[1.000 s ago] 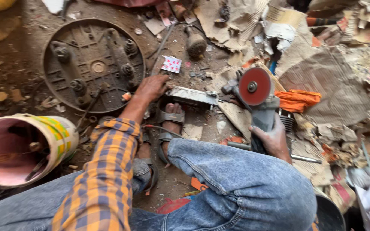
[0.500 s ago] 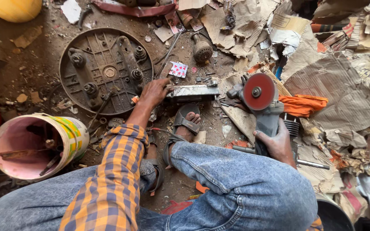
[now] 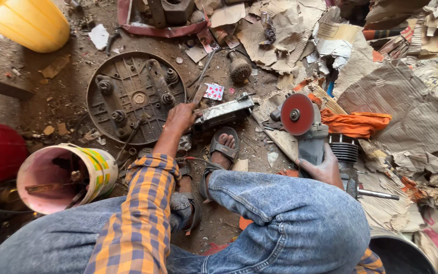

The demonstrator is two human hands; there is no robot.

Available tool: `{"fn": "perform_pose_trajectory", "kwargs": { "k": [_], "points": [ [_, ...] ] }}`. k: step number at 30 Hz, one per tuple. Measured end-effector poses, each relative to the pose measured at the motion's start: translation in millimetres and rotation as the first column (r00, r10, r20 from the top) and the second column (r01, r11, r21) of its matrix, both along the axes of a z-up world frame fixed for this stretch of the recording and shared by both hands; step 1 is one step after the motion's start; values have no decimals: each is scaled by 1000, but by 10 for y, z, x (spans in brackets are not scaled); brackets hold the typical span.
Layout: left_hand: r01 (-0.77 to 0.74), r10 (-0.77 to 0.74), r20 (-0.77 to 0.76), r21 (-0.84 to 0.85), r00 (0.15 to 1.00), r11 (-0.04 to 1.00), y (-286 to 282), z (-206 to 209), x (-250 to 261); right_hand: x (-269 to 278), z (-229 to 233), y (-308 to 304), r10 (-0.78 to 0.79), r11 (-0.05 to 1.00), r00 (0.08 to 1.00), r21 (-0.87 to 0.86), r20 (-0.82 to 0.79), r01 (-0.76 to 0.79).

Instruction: The person sits on the floor and cleans a metal part with an orange cloth. They then use an angle grinder to smooth the surface, creating sparks, and later use pliers to adjust a small component on the part.

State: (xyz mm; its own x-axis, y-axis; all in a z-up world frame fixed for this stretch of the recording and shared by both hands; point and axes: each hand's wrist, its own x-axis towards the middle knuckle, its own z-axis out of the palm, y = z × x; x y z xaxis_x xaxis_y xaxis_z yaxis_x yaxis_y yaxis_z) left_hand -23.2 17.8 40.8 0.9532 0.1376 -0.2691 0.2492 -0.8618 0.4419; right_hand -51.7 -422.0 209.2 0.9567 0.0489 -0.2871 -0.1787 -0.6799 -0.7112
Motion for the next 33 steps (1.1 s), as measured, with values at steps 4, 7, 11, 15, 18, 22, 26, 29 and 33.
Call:
{"fn": "perform_pose_trajectory", "kwargs": {
  "k": [4, 7, 11, 15, 18, 22, 26, 29, 33],
  "points": [
    [-11, 11, 12, 1, 1000, 1000, -55, -10, -38, 13, -14, -27, 29, 999, 999, -36, 35, -28],
    [-36, 35, -39, -20, 999, 999, -84, 0, -64, -13, 33, 5, 24, 999, 999, -48, 24, -23],
    [-70, 65, -92, -51, 994, 996, -126, 87, -41, -43, 91, 71, -35, 998, 998, -52, -55, 32],
    [-136, 126, -100, -100, 987, 986, -71, 164, 1, -54, 20, 25, -2, 1000, 1000, -7, -28, 2],
    [-193, 179, -103, -156, 979, 969, 10, 86, 5, -53, -86, -58, 21, 999, 1000, -44, 23, -20],
    [-236, 220, -100, -179, 970, 955, 104, -142, -47, -91, -141, -140, 33, 999, 997, -31, 67, -31],
    [-238, 221, -106, -183, 969, 954, 106, -240, 2, -88, -127, -158, -19, 1000, 999, 3, 46, 19],
    [-223, 208, -98, -177, 973, 959, 87, -117, 8, -79, -121, -183, -28, 1000, 999, 4, 34, 28],
    [-129, 127, -32, -67, 991, 989, 61, -39, 16, -83, -138, -175, -3, 1000, 998, -11, 65, 4]
  ]
}}
